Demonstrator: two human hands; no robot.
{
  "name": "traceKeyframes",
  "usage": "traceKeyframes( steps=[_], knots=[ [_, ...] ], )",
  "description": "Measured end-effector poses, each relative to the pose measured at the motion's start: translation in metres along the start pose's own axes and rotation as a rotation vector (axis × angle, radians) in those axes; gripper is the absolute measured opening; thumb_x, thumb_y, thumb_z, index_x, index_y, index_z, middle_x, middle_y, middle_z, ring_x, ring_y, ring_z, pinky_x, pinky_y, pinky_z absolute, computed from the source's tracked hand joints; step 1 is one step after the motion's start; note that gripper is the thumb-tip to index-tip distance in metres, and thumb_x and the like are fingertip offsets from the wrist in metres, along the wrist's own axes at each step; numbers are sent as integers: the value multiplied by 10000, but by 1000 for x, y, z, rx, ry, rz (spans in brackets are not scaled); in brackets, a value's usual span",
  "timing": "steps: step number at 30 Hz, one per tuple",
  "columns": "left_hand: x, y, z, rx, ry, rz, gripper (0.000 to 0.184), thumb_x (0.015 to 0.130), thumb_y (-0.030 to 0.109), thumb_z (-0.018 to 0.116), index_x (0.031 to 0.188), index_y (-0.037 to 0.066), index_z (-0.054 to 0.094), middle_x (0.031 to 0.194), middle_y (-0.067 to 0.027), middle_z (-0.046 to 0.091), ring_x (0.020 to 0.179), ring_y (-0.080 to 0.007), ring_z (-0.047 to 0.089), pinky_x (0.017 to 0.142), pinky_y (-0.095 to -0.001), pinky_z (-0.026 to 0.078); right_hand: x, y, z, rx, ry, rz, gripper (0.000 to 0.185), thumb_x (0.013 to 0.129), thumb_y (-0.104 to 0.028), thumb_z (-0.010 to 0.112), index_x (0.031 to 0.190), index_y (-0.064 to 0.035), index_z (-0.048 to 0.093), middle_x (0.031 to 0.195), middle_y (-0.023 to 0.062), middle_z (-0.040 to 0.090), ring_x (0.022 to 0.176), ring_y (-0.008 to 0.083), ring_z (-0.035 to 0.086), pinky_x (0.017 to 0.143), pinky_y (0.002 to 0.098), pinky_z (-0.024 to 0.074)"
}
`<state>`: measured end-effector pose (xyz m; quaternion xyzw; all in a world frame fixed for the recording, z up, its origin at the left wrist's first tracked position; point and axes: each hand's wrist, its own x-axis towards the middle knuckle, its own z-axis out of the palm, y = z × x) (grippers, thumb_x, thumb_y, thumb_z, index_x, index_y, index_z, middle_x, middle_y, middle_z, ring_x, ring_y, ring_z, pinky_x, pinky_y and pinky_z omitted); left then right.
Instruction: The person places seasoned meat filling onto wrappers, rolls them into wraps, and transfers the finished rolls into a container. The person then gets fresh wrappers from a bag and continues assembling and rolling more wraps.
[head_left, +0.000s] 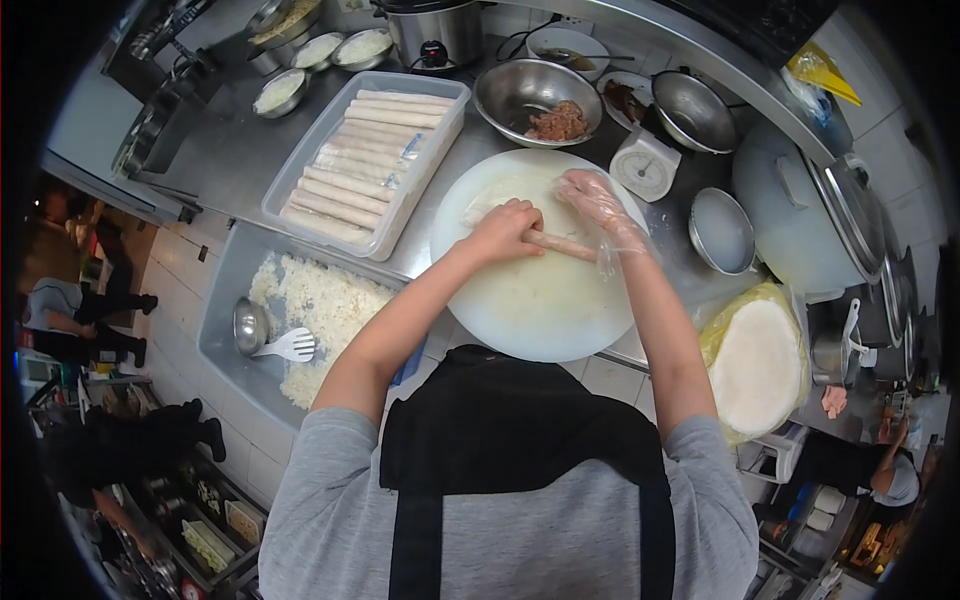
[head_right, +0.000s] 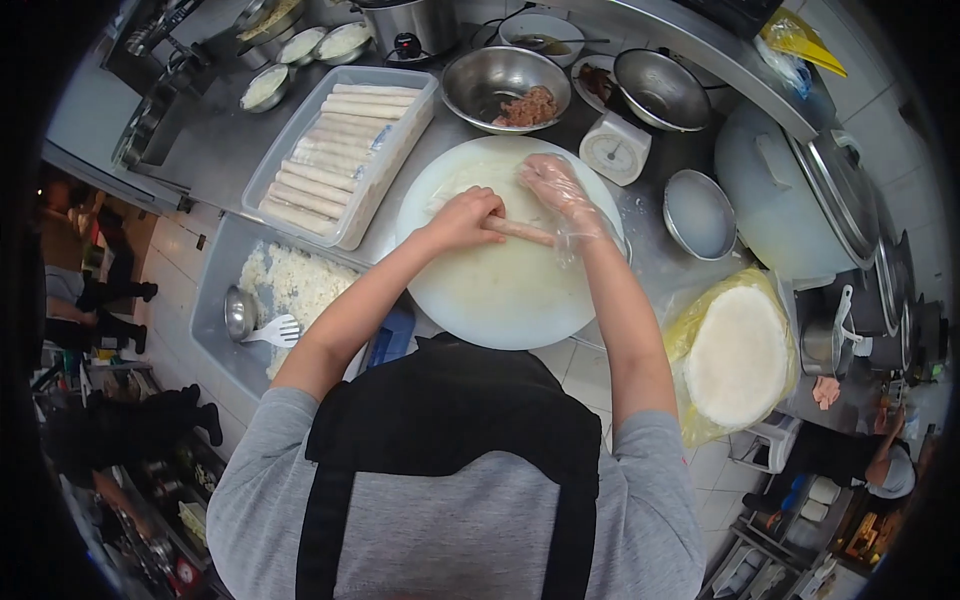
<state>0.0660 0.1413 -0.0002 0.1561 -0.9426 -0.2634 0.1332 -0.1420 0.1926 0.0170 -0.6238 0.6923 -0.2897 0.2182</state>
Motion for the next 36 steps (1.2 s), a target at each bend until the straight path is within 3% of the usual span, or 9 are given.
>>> traceKeyframes(
  steps=[4, 7, 13, 19, 22, 31, 36],
  knots=[
    [-6, -6, 9, 44, 69, 12, 335, 672, 228, 792, 878, 66, 585, 901, -99, 594, 922, -292, 556, 807, -392, 462, 35, -7, 23, -20, -53, -32, 312, 849, -312, 561, 876, -6, 616, 885, 207, 626, 847, 364, 590, 762, 428, 452],
    [-11, -6, 12, 34, 133, 61, 339, 666, 222, 794, 878, 65, 581, 904, -95, 596, 927, -291, 560, 805, -393, 465, 56, -3, 23, -110, -229, 54, 343, 843, -342, 564, 868, -5, 626, 851, 208, 630, 788, 340, 594, 733, 422, 450],
    [-30, -39, -41, 62, -39, -81, 299, 667, 180, 784, 875, 62, 603, 902, -98, 598, 955, -286, 569, 808, -383, 470, 62, 10, 28, -64, -215, 39, 352, 827, -347, 591, 872, 0, 629, 787, 196, 623, 724, 295, 582, 695, 403, 438],
    [-44, -50, -38, -86, 29, -81, 285, 637, 170, 793, 851, 42, 654, 875, -106, 633, 907, -277, 594, 795, -377, 481, 60, 7, 29, -13, -176, 50, 336, 828, -327, 597, 857, 6, 624, 771, 174, 625, 693, 267, 545, 689, 390, 434],
    [-38, -32, -46, 22, 18, -53, 270, 637, 151, 793, 839, 29, 661, 865, -106, 644, 876, -277, 608, 779, -371, 491, 60, 5, 26, -31, -216, 73, 337, 827, -329, 609, 863, 5, 627, 772, 174, 626, 695, 260, 549, 688, 390, 433],
    [-19, -34, -31, -82, -53, -59, 273, 627, 126, 800, 832, 9, 661, 836, -131, 648, 803, -276, 630, 720, -360, 512, 62, 4, 26, -79, -240, 78, 347, 833, -346, 611, 897, -6, 638, 805, 178, 639, 719, 258, 558, 698, 388, 437],
    [-14, -29, -26, -61, -96, -75, 281, 616, 119, 794, 830, -1, 658, 831, -135, 649, 802, -277, 633, 722, -360, 514, 58, 4, 24, -27, -243, 117, 374, 833, -378, 624, 901, -10, 624, 819, 120, 627, 762, 202, 538, 713, 361, 429]
  ],
)
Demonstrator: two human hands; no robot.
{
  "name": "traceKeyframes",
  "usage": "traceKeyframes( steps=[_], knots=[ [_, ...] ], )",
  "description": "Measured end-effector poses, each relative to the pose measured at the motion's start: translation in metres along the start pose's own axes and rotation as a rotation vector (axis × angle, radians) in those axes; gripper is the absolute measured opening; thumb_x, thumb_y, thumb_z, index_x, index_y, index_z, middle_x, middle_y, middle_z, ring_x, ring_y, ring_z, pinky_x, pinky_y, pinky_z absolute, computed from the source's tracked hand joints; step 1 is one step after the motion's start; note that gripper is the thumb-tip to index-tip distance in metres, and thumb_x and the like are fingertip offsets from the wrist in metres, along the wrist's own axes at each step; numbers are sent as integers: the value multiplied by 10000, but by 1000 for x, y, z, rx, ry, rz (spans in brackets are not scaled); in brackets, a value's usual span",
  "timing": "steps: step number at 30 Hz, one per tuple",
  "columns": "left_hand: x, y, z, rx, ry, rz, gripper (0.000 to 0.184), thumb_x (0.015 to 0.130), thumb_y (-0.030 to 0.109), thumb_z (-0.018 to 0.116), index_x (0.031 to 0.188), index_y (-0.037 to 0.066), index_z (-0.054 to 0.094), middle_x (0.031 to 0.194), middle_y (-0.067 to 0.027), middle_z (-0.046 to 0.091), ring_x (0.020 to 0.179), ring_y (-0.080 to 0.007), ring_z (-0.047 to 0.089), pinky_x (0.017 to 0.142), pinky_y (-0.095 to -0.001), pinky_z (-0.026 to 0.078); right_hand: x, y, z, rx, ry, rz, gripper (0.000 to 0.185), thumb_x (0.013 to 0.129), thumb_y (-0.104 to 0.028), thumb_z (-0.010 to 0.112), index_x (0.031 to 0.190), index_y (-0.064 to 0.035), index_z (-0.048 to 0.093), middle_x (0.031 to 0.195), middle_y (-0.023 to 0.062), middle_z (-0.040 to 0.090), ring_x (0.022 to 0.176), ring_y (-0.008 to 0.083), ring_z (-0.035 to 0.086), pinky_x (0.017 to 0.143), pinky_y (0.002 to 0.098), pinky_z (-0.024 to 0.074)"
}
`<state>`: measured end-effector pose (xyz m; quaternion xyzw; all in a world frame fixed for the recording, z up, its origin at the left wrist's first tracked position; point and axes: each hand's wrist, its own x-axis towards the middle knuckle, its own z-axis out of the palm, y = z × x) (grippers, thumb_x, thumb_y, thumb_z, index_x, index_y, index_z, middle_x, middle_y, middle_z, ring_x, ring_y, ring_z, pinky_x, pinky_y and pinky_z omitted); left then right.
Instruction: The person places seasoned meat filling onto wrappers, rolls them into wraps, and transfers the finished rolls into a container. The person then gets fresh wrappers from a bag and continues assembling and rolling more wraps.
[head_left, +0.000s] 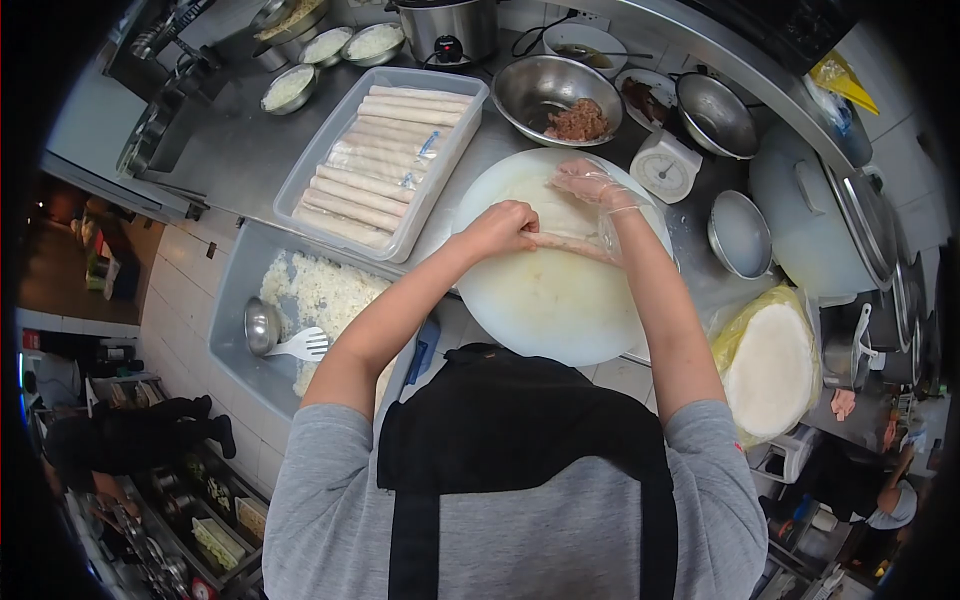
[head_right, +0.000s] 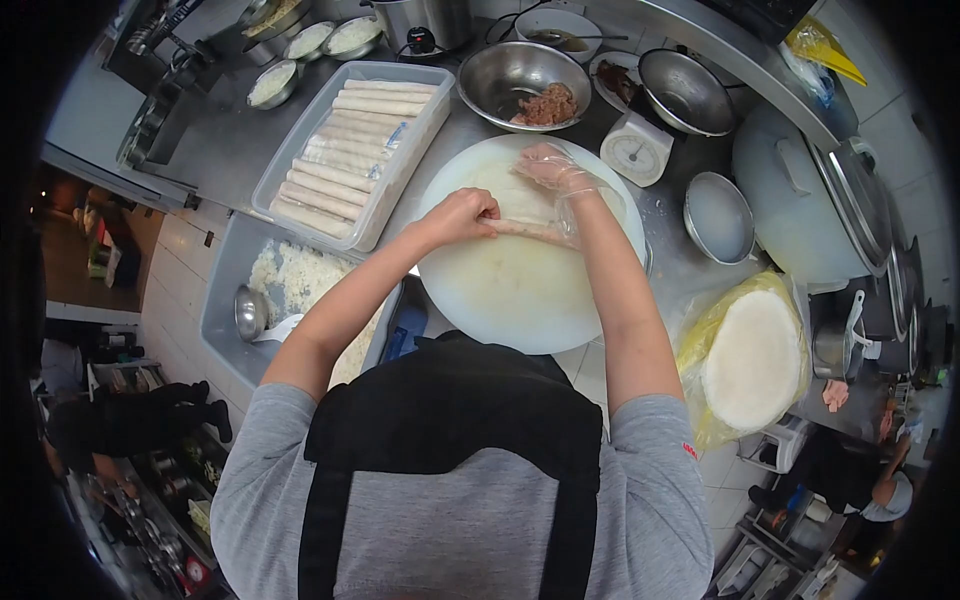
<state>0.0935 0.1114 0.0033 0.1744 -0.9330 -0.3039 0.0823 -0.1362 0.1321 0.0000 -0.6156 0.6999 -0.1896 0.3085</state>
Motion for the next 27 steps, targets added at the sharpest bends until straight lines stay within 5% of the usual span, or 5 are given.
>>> traceKeyframes(
  steps=[16, 25, 27],
  knots=[
    [29, 26, 7, 27, -131, 41, 308, 609, 149, 816, 830, -2, 663, 827, -147, 659, 805, -282, 648, 734, -367, 518, -9, 5, -14, 134, -170, -42, 386, 914, -401, 563, 1011, -34, 630, 976, 64, 639, 909, 162, 544, 831, 324, 427],
    [35, 31, 23, 35, -106, 78, 310, 603, 143, 814, 834, 0, 666, 839, -155, 650, 818, -288, 641, 744, -378, 514, -76, 3, -21, 395, 27, -65, 319, 897, -325, 576, 918, -15, 650, 873, 34, 645, 803, 144, 550, 767, 308, 441],
    [36, 35, 22, -25, -90, 60, 309, 605, 141, 810, 838, -1, 666, 838, -156, 654, 818, -291, 645, 740, -376, 517, -90, 2, -23, 216, -36, -76, 284, 864, -278, 575, 861, -2, 644, 796, 57, 637, 754, 154, 551, 724, 316, 446]
  ],
)
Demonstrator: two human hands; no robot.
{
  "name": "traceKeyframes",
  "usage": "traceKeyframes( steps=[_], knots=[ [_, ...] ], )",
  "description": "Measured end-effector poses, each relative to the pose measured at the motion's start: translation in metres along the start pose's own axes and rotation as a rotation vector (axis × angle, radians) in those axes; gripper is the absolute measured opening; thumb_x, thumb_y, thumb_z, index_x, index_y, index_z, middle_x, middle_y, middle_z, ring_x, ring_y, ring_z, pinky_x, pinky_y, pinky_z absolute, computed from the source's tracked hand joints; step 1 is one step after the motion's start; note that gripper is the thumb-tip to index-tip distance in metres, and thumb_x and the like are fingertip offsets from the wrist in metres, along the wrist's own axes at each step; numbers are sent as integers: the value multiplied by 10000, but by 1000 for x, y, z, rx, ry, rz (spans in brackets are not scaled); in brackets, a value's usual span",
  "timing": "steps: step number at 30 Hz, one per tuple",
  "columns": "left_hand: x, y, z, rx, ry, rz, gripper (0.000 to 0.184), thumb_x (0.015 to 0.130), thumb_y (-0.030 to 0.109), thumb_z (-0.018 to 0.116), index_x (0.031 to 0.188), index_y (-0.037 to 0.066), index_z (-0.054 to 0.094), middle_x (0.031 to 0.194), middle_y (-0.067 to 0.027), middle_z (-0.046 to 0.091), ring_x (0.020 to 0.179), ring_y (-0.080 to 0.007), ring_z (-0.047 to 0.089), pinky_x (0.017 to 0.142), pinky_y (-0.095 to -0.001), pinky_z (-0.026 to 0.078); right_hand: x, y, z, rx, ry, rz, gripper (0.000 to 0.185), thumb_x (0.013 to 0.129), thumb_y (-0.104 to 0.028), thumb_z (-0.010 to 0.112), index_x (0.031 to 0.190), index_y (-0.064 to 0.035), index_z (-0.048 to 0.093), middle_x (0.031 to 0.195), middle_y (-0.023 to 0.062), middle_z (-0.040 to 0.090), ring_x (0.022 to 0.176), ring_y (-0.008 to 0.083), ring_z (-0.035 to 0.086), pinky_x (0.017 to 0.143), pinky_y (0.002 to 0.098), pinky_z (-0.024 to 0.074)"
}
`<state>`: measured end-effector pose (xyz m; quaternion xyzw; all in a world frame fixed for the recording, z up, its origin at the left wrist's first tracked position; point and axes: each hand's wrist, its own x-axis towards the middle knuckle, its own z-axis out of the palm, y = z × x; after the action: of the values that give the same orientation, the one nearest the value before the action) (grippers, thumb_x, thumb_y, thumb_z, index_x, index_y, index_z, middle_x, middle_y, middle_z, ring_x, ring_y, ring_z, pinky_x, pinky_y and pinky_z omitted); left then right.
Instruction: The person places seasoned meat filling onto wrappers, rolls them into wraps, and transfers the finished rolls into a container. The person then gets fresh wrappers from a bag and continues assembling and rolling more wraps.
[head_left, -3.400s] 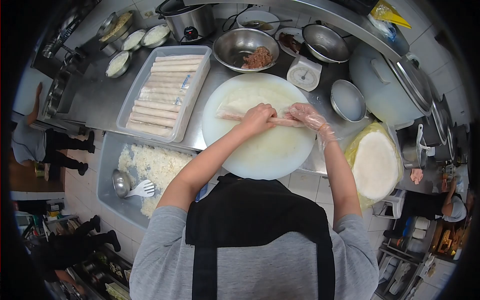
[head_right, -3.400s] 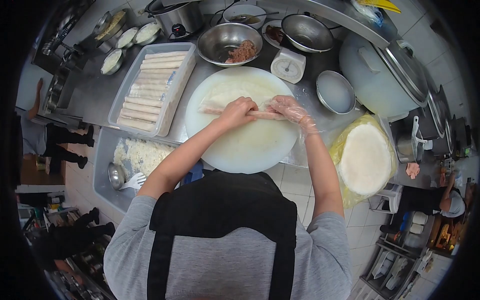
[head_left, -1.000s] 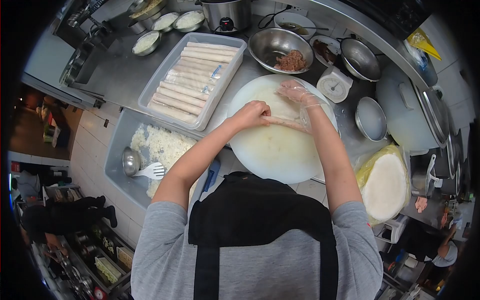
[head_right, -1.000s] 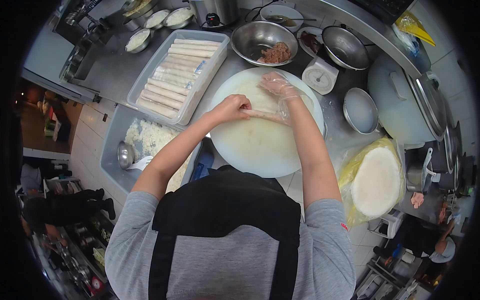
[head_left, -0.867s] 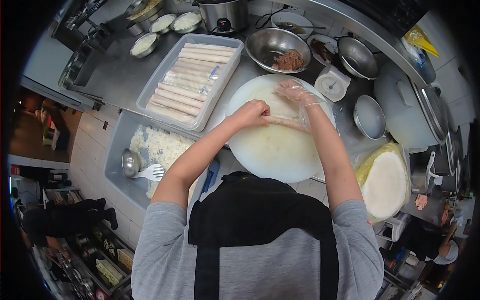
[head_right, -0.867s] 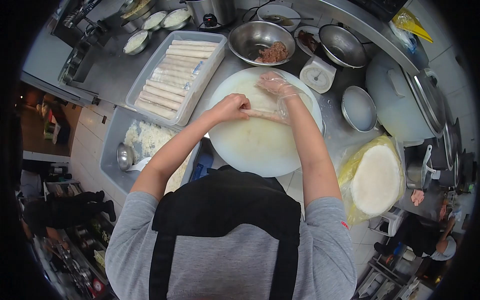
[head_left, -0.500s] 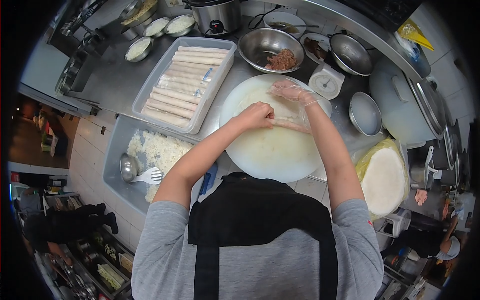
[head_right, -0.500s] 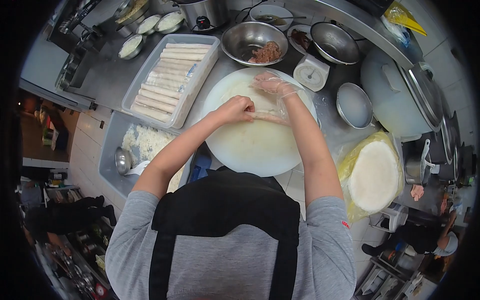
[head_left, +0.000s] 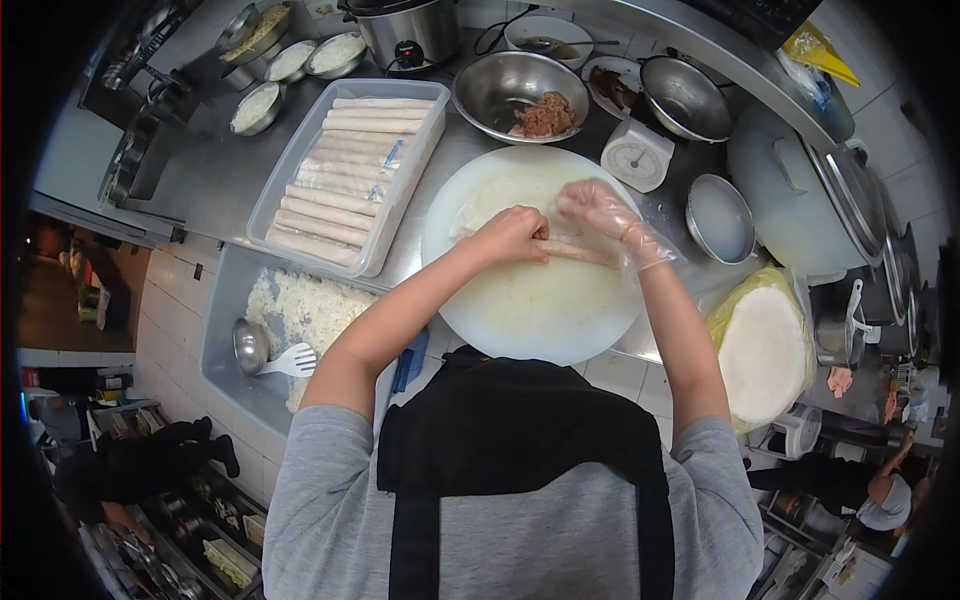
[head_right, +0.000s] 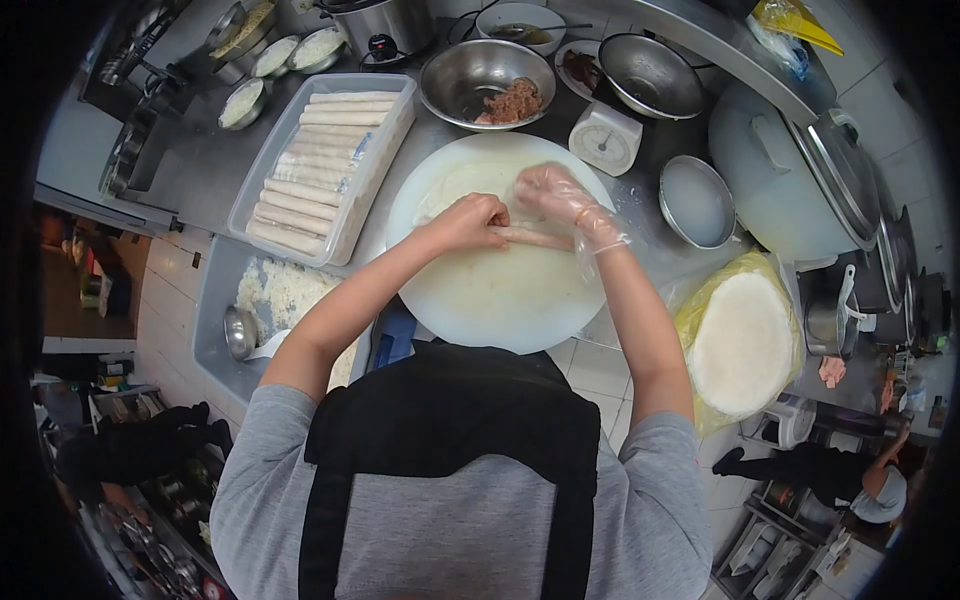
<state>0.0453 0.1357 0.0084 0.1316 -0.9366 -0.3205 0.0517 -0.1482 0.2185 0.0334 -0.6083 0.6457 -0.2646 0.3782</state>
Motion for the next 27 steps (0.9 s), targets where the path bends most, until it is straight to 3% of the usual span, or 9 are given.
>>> traceKeyframes(
  steps=[2, 5, 8, 14, 17, 20, 26, 27],
  knots=[
    [0, 2, 2, -34, 9, -14, 310, 607, 137, 807, 845, -3, 666, 837, -157, 658, 819, -293, 649, 736, -374, 521, -18, -16, 2, -222, -69, -11, 259, 799, -231, 563, 766, 20, 616, 680, 124, 588, 665, 191, 542, 657, 340, 442],
    [5, 1, 4, -41, 9, -13, 317, 608, 134, 802, 857, -6, 665, 838, -156, 665, 821, -293, 654, 736, -368, 524, -17, -9, 13, -225, -91, 15, 289, 797, -255, 557, 759, 27, 606, 680, 163, 574, 641, 227, 536, 647, 359, 436],
    [4, -1, 5, -43, -5, -11, 323, 609, 139, 801, 862, -7, 663, 839, -155, 667, 822, -293, 655, 739, -365, 524, -13, -15, 10, -256, -210, 87, 314, 798, -281, 559, 762, 26, 615, 699, 161, 591, 653, 244, 547, 651, 368, 431],
    [7, 0, 7, 21, -36, 20, 322, 615, 155, 802, 857, -4, 662, 844, -155, 665, 828, -294, 651, 742, -366, 522, 1, -1, 6, -197, -285, 97, 349, 803, -320, 615, 755, 26, 624, 705, 116, 617, 667, 179, 566, 639, 345, 430],
    [10, 8, -2, 15, -63, 1, 322, 617, 161, 805, 855, -3, 663, 845, -156, 661, 825, -299, 644, 738, -375, 517, 1, 0, -9, -115, -313, 118, 309, 837, -305, 623, 777, -3, 643, 749, 67, 644, 714, 137, 588, 670, 313, 466],
    [11, 9, 8, -57, -31, -1, 321, 617, 166, 809, 847, -2, 661, 839, -157, 657, 815, -306, 638, 726, -386, 512, -4, 27, -12, 119, -285, 238, 258, 843, -252, 591, 769, -10, 638, 733, 50, 645, 700, 124, 611, 623, 279, 490],
    [17, 18, 9, 91, -37, 39, 335, 633, 175, 810, 887, 14, 662, 849, -160, 658, 831, -309, 638, 740, -382, 507, -18, 34, -20, 223, -260, 236, 237, 889, -236, 587, 871, -5, 641, 835, 71, 667, 754, 130, 646, 686, 291, 542],
    [18, 21, 10, 87, -24, 43, 354, 638, 176, 809, 920, 22, 660, 867, -160, 659, 847, -309, 636, 755, -377, 505, -20, 36, -25, 278, -222, 292, 225, 899, -254, 591, 938, -45, 663, 848, 49, 674, 773, 141, 655, 742, 285, 546]
  ],
)
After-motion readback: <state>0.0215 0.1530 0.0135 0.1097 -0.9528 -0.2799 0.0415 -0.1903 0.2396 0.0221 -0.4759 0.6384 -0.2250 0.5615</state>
